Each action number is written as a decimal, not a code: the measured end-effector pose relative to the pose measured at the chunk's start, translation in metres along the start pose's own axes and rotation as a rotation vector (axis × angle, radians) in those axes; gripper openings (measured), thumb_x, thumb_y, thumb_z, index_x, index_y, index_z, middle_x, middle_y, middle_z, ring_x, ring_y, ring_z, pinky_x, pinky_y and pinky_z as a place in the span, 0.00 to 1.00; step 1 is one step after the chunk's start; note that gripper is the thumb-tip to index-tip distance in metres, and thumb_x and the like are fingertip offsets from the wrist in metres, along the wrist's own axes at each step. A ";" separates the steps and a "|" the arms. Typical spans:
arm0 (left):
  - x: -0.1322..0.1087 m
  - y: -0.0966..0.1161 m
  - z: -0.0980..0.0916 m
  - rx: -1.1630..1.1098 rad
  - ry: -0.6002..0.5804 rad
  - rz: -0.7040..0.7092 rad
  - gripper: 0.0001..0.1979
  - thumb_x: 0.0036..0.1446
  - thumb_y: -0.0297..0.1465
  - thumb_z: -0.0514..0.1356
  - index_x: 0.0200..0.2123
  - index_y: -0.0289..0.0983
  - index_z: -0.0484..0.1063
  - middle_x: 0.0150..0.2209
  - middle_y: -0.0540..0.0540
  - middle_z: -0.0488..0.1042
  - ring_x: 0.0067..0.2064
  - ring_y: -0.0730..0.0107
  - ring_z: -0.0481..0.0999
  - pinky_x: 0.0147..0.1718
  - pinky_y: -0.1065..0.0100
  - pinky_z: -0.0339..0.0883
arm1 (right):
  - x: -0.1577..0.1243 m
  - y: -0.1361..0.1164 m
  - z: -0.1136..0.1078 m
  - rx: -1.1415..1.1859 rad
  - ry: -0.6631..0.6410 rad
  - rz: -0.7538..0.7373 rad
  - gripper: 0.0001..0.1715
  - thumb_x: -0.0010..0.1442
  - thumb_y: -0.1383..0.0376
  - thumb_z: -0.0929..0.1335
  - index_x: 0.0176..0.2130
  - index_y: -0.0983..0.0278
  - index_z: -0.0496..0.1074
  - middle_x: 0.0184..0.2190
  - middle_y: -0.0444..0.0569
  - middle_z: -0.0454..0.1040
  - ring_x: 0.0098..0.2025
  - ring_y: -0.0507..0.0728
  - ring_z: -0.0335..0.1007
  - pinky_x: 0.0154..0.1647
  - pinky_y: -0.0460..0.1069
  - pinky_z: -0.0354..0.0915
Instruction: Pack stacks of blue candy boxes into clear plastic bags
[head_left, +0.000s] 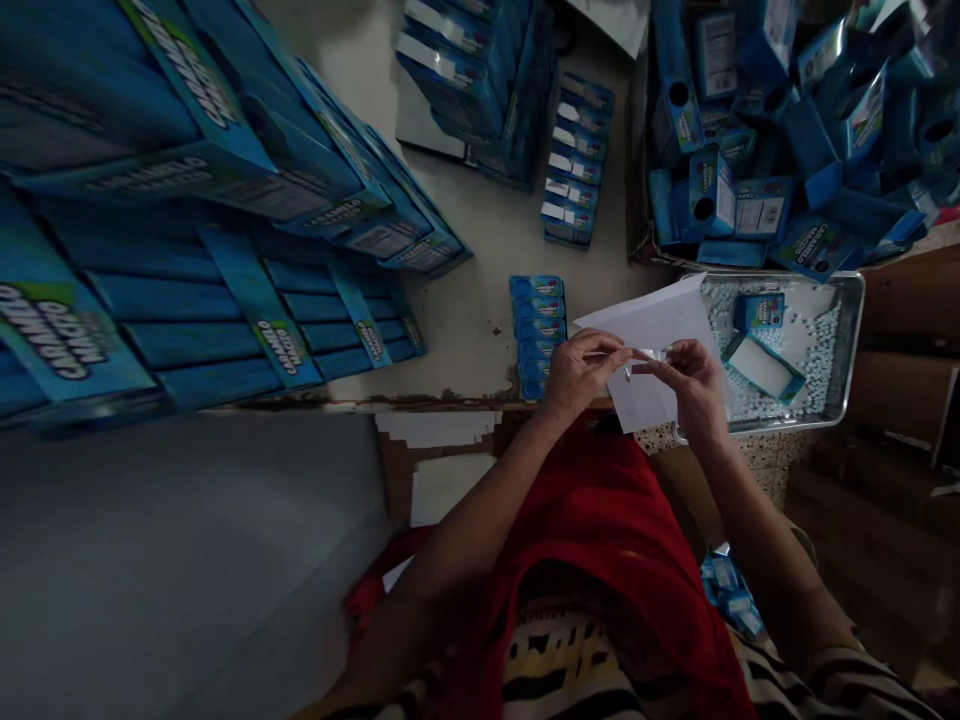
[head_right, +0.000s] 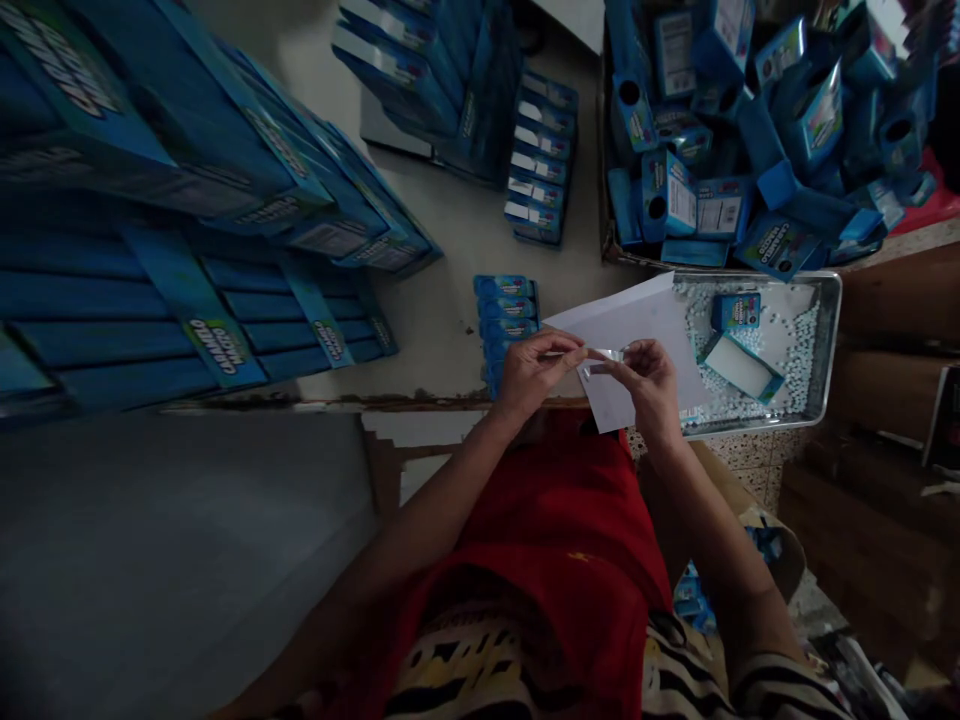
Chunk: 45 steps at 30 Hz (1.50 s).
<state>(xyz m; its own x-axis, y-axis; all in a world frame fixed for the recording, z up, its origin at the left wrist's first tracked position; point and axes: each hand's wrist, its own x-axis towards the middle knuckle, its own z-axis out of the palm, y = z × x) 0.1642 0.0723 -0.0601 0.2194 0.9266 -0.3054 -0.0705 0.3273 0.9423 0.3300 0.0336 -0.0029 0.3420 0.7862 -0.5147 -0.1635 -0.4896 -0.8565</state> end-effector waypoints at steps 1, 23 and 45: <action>0.000 0.000 -0.003 0.041 0.005 0.044 0.09 0.56 0.39 0.72 0.31 0.39 0.82 0.37 0.44 0.82 0.40 0.64 0.81 0.39 0.65 0.76 | 0.002 0.002 0.003 -0.024 -0.006 -0.009 0.25 0.45 0.60 0.82 0.35 0.58 0.67 0.30 0.38 0.67 0.32 0.51 0.65 0.39 0.50 0.68; 0.002 0.020 -0.077 -0.318 0.299 -0.177 0.14 0.46 0.37 0.69 0.30 0.42 0.66 0.32 0.50 0.82 0.35 0.62 0.85 0.31 0.63 0.82 | 0.047 0.000 0.063 -0.127 -0.485 0.241 0.35 0.42 0.46 0.84 0.44 0.61 0.80 0.19 0.33 0.60 0.22 0.47 0.48 0.22 0.46 0.46; 0.043 -0.008 -0.152 -0.432 0.388 -0.183 0.17 0.45 0.39 0.66 0.31 0.43 0.61 0.32 0.50 0.81 0.35 0.63 0.83 0.33 0.64 0.80 | 0.083 0.006 0.149 -0.179 -0.586 0.323 0.38 0.35 0.45 0.85 0.40 0.61 0.79 0.21 0.35 0.64 0.21 0.47 0.53 0.20 0.46 0.49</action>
<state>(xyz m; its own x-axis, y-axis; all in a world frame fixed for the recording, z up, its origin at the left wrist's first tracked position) 0.0261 0.1378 -0.1014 -0.0999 0.8216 -0.5612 -0.4719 0.4574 0.7537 0.2198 0.1523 -0.0567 -0.2626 0.6400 -0.7221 -0.0001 -0.7484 -0.6633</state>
